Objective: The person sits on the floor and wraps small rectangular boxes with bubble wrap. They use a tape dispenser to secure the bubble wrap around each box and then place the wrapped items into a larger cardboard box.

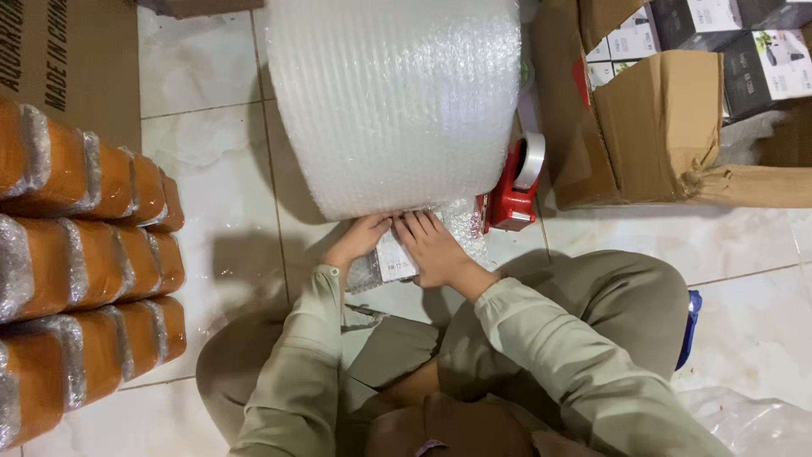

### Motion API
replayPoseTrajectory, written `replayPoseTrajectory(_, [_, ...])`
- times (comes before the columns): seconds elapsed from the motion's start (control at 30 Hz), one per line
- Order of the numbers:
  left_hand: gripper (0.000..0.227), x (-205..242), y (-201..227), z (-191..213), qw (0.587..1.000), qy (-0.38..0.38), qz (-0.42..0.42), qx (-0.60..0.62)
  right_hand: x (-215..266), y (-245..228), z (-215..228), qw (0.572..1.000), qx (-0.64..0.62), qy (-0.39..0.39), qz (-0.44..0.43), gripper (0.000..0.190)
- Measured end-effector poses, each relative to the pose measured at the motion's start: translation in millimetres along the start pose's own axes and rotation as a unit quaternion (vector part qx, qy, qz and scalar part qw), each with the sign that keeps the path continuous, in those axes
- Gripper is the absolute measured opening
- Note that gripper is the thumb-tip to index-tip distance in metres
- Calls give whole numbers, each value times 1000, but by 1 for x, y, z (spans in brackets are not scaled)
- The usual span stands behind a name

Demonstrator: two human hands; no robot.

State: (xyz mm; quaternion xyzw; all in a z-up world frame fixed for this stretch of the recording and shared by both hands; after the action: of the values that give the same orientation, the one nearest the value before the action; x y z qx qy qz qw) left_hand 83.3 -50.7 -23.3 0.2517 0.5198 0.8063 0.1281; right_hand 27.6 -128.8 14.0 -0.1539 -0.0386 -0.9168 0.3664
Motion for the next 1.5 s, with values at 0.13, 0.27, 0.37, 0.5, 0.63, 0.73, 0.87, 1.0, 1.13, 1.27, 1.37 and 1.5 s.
replayPoseTrajectory(0.13, [34,-4,23,14,998,-3,-18,-68,-13,7,0,999,22,24,19,112])
replayPoseTrajectory(0.27, [48,-6,48,28,992,6,10,-126,-23,19,-2,997,-73,-17,29,116])
replayPoseTrajectory(0.37, [49,3,77,28,994,-48,46,-82,-25,21,-5,991,-115,-55,35,112])
replayPoseTrajectory(0.5, [45,11,80,12,972,-139,44,-187,-8,14,4,970,-160,-178,39,112])
replayPoseTrajectory(0.63, [53,-2,30,-15,943,-185,2,-278,7,10,18,950,-200,-236,36,112])
replayPoseTrajectory(0.73, [55,7,35,-14,938,-214,22,-272,1,14,-3,941,-211,-262,41,115])
replayPoseTrajectory(0.87, [42,13,37,-13,948,-232,28,-216,5,8,-11,894,-265,-355,64,121])
replayPoseTrajectory(1.0, [54,5,7,-28,945,-237,23,-226,10,-3,-24,852,-286,-427,103,121])
replayPoseTrajectory(1.13, [44,-1,-13,-38,939,-237,39,-244,-1,1,-49,823,-367,-424,91,119])
replayPoseTrajectory(1.27, [37,1,-23,-40,930,-254,75,-256,-8,12,-62,799,-431,-404,112,101])
replayPoseTrajectory(1.37, [44,4,-32,-45,928,-272,77,-243,-18,11,-75,783,-465,-381,160,89])
replayPoseTrajectory(1.5, [54,19,-1,-32,934,-264,104,-217,-15,8,-49,769,-515,-350,142,100])
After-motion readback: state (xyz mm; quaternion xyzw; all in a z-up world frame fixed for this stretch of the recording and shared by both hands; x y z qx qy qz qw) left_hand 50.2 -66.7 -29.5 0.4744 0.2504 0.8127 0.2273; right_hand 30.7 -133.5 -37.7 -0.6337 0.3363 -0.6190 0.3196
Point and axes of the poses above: each hand's wrist, its own x-axis away from the middle knuckle, its own z-axis out of the back of the hand, y = z × x, the point moved 10 cm from there along -x, towards the middle knuckle, and after that the axes turned 3 degrees about -y, right-handed, at the moved point
